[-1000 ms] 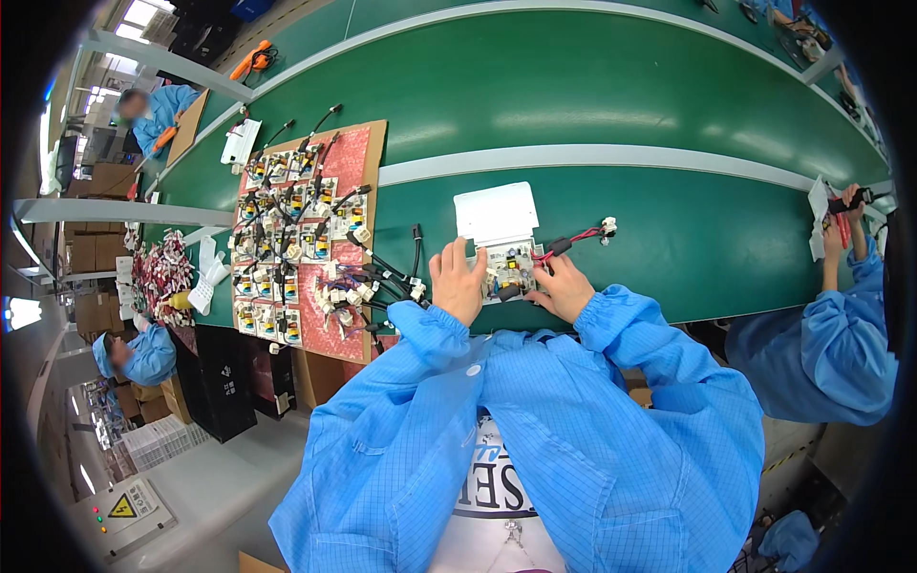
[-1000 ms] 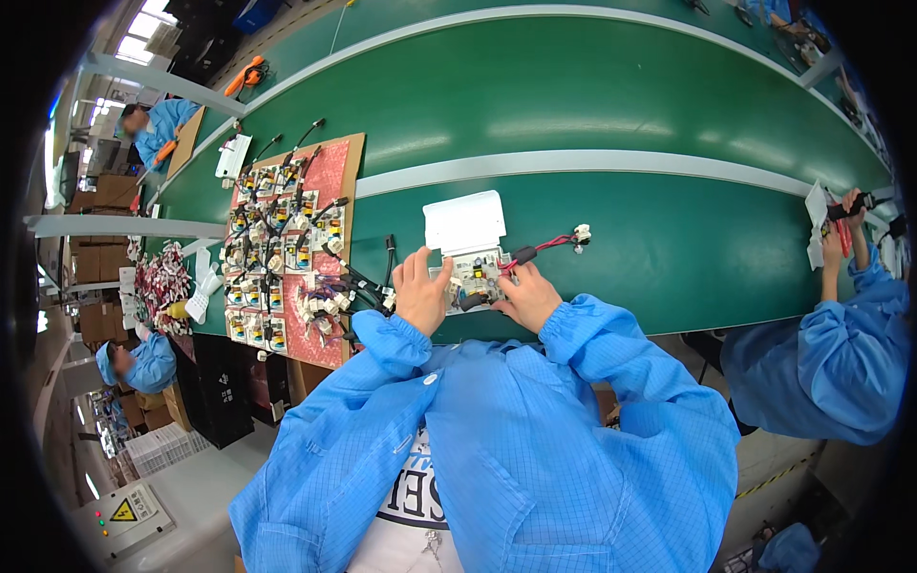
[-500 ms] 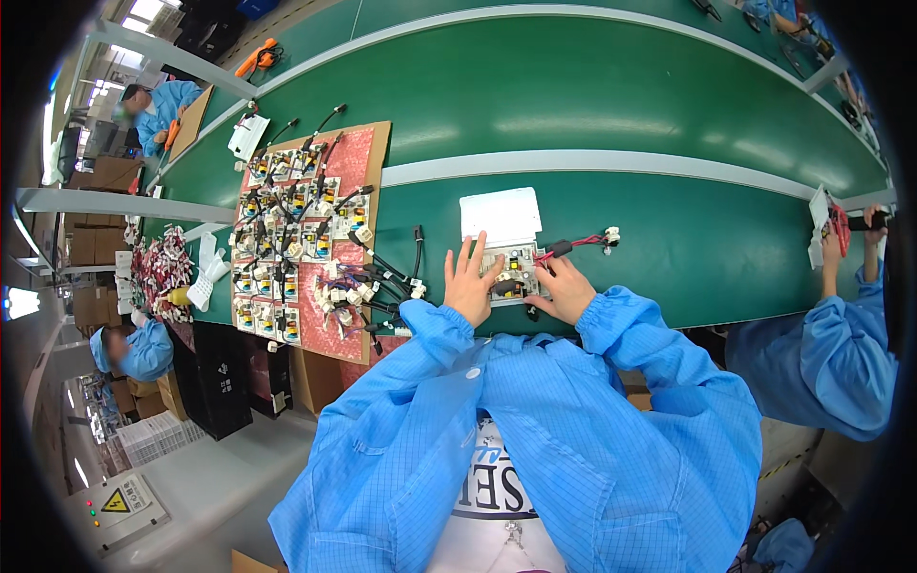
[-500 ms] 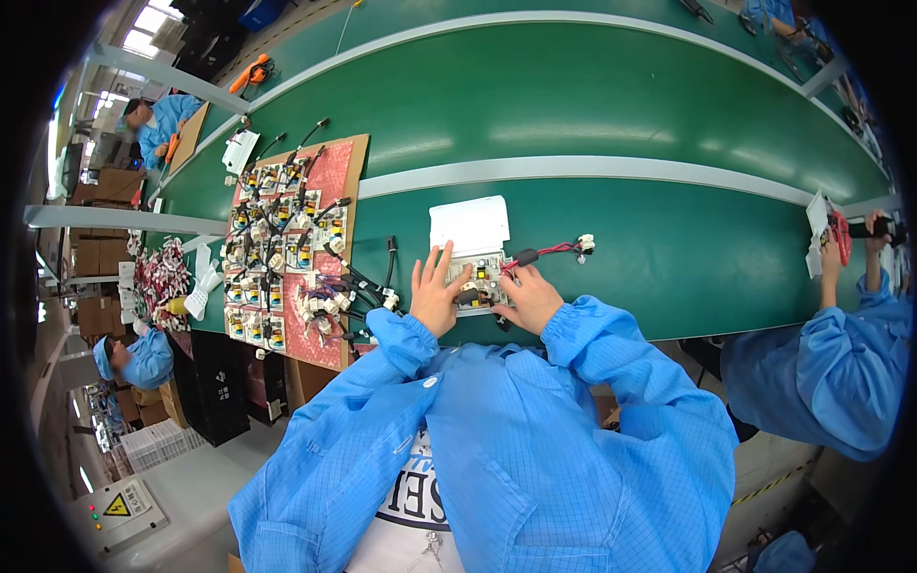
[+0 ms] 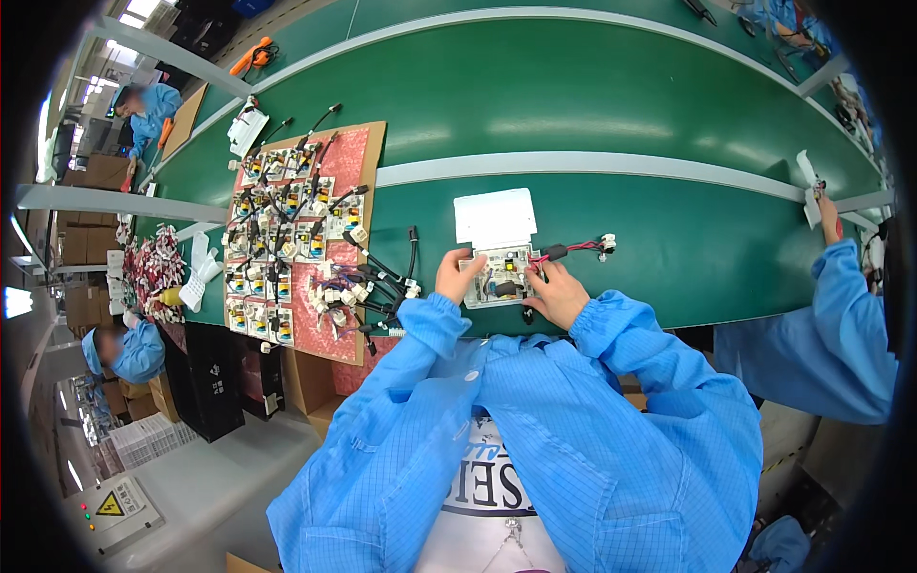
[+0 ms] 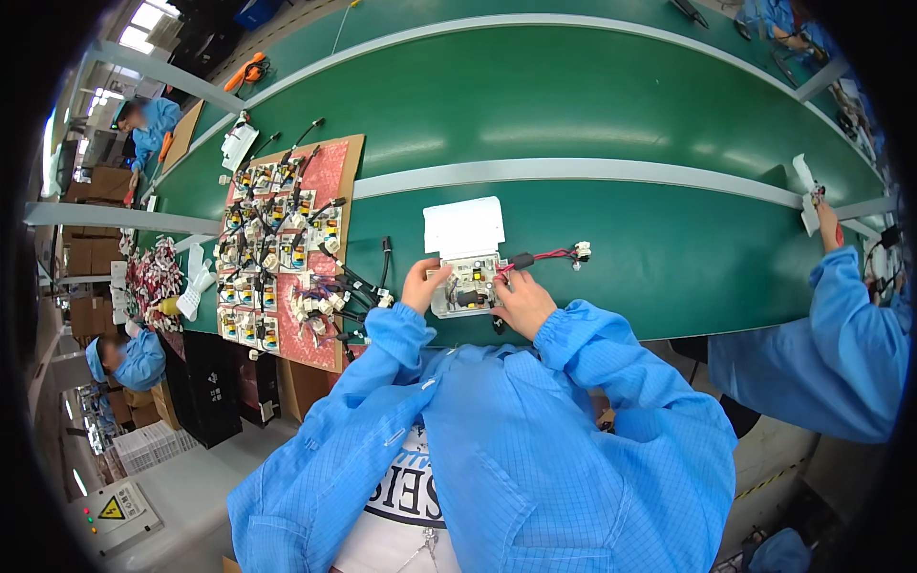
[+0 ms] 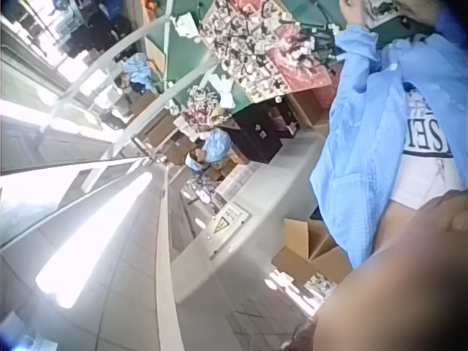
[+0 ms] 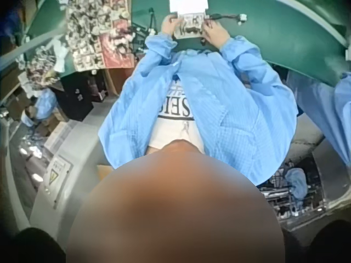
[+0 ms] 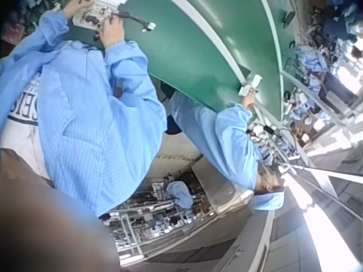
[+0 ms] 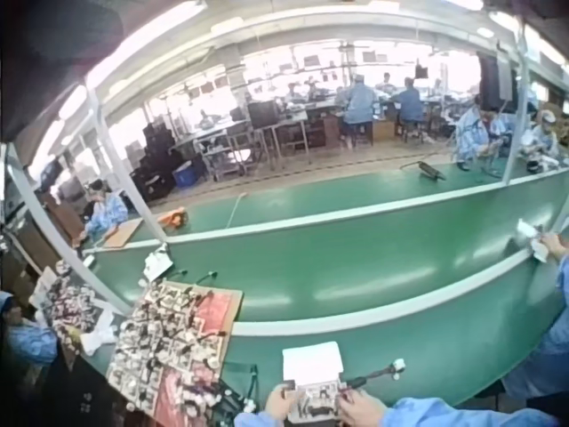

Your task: Assembling electronic circuit boards into plastic housings on an industrial assembly line.

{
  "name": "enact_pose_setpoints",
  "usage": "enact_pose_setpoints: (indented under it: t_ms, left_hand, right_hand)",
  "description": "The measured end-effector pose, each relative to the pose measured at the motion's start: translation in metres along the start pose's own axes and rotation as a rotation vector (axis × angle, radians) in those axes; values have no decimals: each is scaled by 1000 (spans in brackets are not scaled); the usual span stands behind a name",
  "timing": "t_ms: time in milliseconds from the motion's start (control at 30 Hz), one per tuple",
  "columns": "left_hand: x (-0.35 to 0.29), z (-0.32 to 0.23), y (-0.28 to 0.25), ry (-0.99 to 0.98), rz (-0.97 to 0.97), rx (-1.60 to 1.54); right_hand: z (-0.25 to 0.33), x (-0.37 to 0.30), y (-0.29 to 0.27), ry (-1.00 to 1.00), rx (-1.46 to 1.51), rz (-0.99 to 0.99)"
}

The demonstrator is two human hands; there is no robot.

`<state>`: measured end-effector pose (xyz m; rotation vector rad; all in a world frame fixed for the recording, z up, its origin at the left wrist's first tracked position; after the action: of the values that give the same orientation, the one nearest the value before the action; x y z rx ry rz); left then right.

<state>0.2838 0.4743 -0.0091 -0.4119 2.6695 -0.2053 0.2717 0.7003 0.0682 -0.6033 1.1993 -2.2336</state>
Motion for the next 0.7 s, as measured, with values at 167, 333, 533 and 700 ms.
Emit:
enact_pose_setpoints:
  t_ms: [167,333,533,700]
  left_hand:
    - [20,-15,13,-135,33,332]
    - [24,-22,8,-219,105,279]
    - [36,-19,6,-250,244,286]
    - [39,-20,8,-261,247,181]
  right_hand:
    - [-3,1,-1,36,-19,72]
    - [-2,6,-5,61,-18,151]
    - [1,11,2,145,-93,262]
    - [1,15,2,162,-108,272]
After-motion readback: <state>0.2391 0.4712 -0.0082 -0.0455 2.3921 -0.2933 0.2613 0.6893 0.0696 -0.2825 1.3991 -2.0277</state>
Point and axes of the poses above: each hand's wrist, its own x-axis towards the middle knuckle, its own y-axis out of the palm, z = x × y, the point moved 1 cm from there along x, towards the middle knuckle, and after that the axes turned 6 degrees about -z, right-handed, at the moved point
